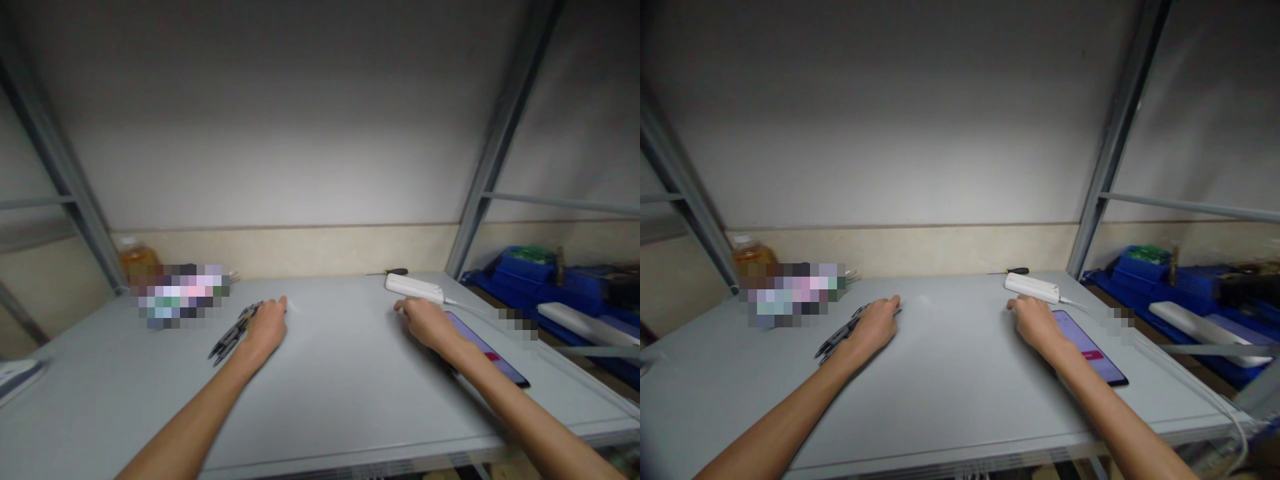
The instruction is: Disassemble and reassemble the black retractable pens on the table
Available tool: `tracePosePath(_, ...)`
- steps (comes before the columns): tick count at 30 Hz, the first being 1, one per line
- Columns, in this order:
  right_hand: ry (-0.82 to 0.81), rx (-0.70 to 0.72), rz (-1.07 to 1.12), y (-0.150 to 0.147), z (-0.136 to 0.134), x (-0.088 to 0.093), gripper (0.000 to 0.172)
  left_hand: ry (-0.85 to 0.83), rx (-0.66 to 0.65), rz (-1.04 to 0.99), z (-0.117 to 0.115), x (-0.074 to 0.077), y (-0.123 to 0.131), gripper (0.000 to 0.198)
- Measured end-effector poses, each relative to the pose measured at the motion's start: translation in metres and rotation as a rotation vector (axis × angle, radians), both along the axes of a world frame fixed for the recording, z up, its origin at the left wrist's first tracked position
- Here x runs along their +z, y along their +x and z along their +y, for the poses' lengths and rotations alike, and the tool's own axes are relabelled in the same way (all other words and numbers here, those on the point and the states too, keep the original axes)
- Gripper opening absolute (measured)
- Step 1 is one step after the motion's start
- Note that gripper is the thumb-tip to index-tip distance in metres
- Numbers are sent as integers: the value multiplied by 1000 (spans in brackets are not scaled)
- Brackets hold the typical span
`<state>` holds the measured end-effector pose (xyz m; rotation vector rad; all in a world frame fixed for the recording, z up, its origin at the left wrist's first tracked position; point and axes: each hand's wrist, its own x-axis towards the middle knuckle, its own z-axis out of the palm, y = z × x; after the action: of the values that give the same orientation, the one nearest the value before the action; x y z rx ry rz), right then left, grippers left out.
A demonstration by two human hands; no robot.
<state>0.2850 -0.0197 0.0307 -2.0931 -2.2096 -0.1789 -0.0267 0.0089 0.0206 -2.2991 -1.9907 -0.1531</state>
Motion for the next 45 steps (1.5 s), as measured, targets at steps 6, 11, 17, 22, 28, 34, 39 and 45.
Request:
tracePosePath(6, 47, 316, 179, -54, -2, -9, 26, -23, -313, -437, -2, -11, 15, 25)
tracePosePath(11, 33, 549, 298, -95, 0, -18, 26, -26, -578, -721, -13, -15, 32, 16)
tracePosePath(17, 23, 510, 276, -100, 2, -21, 28, 38, -641, -682, -11, -18, 28, 14)
tracePosePath(22, 24, 410, 314, -86, 1, -17, 38, 145, -607, -400, -1, -15, 16, 16)
tracePosePath(28, 27, 400, 353, -88, -3, -9, 31, 305, -649, -139, -7, -10, 22, 22)
tracePosePath(34, 9, 226, 182, -122, -11, -4, 35, 429, -663, 131, -23, -7, 40, 19)
tracePosePath(39, -87, 105, 211, -129, -1, -3, 36, 446, -638, 184, -26, -4, 41, 16)
tracePosePath(45, -159, 148, 209, -137, -4, -4, 34, 297, -499, 171, -21, -11, 46, 16)
